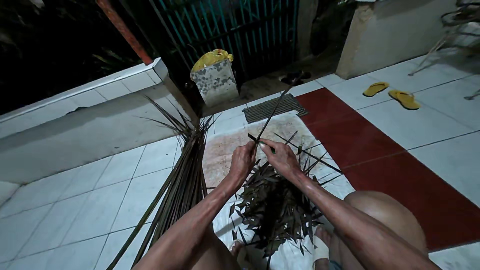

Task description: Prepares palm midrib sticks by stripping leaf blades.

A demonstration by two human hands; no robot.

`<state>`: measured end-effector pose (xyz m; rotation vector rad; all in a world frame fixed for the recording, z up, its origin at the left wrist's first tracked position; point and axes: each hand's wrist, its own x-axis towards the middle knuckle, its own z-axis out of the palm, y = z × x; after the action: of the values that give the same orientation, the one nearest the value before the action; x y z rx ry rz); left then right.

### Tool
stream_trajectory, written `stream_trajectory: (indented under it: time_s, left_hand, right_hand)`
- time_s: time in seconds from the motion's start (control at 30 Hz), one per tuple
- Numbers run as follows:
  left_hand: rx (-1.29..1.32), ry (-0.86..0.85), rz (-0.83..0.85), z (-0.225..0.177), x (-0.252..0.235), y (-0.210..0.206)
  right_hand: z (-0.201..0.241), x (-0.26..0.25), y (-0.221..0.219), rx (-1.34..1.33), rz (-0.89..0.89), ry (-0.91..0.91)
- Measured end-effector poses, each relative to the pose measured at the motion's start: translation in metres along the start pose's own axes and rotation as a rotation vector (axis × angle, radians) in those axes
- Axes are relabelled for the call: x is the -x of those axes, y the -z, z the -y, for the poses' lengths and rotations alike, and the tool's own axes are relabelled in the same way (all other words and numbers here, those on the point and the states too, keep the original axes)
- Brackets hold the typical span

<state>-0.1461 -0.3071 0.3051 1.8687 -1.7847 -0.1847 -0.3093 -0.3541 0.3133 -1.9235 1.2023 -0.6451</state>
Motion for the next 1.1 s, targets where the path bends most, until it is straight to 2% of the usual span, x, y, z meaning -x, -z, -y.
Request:
stream_trajectory:
  time_s: [0.53,0.7,1.1]
  left_hand:
    - [-0.030,0.036,0.070,-0.013,0.006,0.011]
    - [-0.058,0.067,0.139,-0.017,0.007,0.018]
    - [-0.075,0.031,0.175,-0.025,0.020,0.031]
  right_hand:
    - [-0.005,-0.003,-0.001,0.013,-0.055,-0.064]
    - [-0.009,-0.005,0.000,0.011,-0.066,-0.056]
    - [-0.026,-0.017,0.015,-0.049,-0.151,-0.059]
